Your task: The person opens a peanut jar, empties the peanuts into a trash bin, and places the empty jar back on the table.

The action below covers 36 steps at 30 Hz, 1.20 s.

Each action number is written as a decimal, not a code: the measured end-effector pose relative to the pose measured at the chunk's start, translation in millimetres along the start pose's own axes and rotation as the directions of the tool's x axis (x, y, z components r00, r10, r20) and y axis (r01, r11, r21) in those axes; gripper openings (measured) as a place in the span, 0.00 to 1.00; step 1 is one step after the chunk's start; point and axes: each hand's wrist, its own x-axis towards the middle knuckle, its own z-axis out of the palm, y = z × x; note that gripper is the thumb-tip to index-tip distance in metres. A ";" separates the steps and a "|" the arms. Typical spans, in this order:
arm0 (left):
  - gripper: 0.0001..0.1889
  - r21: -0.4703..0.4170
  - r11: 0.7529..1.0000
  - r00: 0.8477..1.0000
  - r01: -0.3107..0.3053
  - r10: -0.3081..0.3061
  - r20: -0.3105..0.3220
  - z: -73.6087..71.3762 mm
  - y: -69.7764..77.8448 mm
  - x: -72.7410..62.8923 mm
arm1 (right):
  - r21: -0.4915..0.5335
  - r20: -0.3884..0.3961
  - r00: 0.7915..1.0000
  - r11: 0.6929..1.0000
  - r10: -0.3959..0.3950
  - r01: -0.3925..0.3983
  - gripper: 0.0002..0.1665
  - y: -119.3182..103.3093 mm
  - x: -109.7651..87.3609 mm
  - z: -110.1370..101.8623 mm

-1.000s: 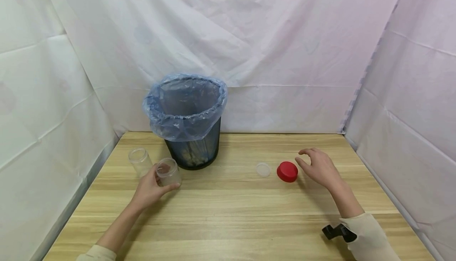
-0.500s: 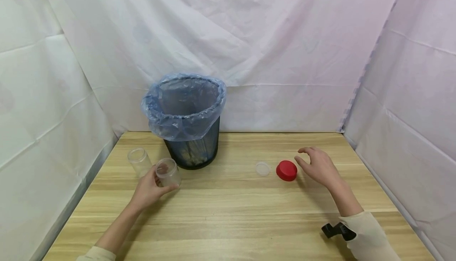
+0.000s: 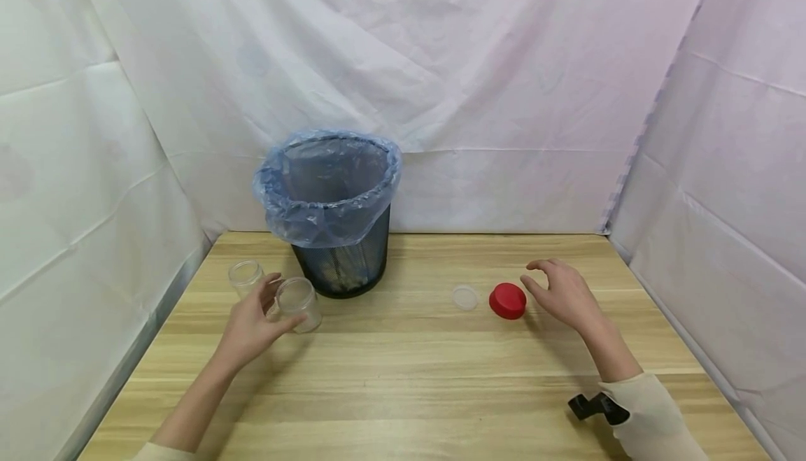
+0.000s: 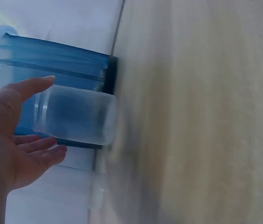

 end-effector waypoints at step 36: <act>0.24 0.255 0.916 0.950 -0.309 0.309 0.040 20.3 106.6 -20.3 | 0.003 0.006 0.999 0.999 0.038 -0.038 0.30 -10.5 -6.3 -13.0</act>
